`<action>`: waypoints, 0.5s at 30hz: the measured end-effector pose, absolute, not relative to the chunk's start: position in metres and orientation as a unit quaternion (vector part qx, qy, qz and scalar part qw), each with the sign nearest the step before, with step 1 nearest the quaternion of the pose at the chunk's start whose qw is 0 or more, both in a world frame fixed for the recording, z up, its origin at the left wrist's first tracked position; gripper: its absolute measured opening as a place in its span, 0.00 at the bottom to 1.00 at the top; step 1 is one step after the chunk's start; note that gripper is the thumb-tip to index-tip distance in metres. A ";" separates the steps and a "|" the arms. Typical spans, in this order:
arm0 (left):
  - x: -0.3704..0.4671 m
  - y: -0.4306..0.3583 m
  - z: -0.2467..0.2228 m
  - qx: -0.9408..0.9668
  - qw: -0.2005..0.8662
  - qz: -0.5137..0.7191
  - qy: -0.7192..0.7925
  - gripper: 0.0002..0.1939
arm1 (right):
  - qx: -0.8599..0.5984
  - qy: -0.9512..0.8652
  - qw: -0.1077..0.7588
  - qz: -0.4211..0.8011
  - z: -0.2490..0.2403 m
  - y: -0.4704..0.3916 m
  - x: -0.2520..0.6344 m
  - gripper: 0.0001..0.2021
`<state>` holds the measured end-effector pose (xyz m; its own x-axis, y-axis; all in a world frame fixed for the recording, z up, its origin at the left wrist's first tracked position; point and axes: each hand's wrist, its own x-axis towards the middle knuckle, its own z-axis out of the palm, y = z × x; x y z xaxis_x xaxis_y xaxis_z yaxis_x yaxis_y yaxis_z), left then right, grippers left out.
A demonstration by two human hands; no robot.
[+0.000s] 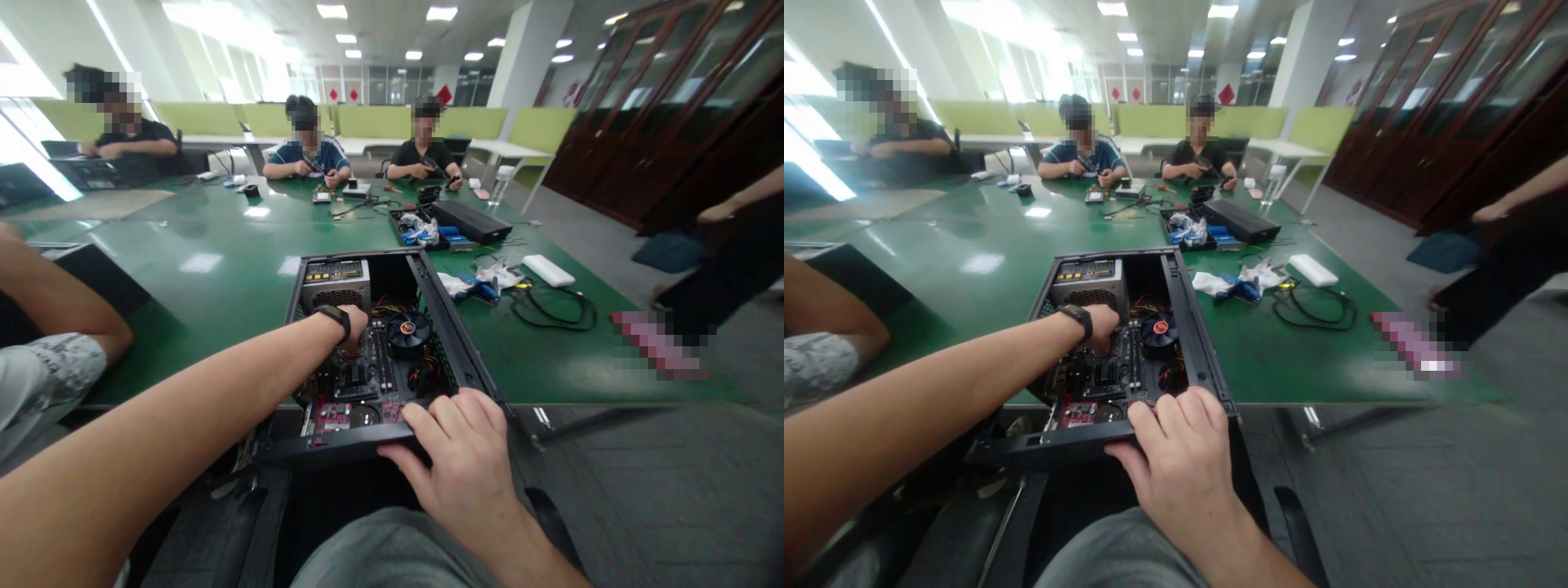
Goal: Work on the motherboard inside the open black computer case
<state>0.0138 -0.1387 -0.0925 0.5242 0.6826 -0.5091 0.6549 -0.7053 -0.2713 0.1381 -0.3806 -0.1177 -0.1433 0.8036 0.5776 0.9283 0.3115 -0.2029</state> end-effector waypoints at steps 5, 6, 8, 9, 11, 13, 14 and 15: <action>0.012 -0.135 -0.096 -0.873 0.011 0.291 -0.392 0.24 | -0.578 -0.745 0.319 -0.102 -0.116 -0.381 0.137 0.13; 0.012 -0.135 -0.097 -0.873 0.007 0.289 -0.392 0.24 | -0.576 -0.744 0.321 -0.105 -0.116 -0.380 0.137 0.13; 0.012 -0.134 -0.097 -0.875 0.002 0.288 -0.389 0.24 | -0.574 -0.745 0.321 -0.107 -0.116 -0.380 0.137 0.13; 0.012 -0.134 -0.097 -0.875 0.002 0.289 -0.389 0.24 | -0.575 -0.745 0.321 -0.106 -0.116 -0.380 0.137 0.13; 0.013 -0.134 -0.096 -0.876 0.005 0.286 -0.388 0.23 | -0.576 -0.744 0.321 -0.104 -0.116 -0.380 0.137 0.13; 0.013 -0.135 -0.095 -0.877 0.007 0.283 -0.389 0.22 | -0.577 -0.743 0.324 -0.102 -0.116 -0.380 0.137 0.13; 0.013 -0.136 -0.095 -0.876 0.007 0.282 -0.390 0.21 | -0.576 -0.743 0.325 -0.102 -0.116 -0.380 0.137 0.13; 0.013 -0.136 -0.095 -0.877 0.007 0.282 -0.390 0.21 | -0.576 -0.743 0.326 -0.103 -0.116 -0.380 0.137 0.13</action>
<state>0.0129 -0.1360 -0.0946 0.5367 0.6879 -0.4887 0.6804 -0.6953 -0.2315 0.1367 -0.3802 -0.1162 -0.1239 0.7882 0.6028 0.9225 0.3153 -0.2227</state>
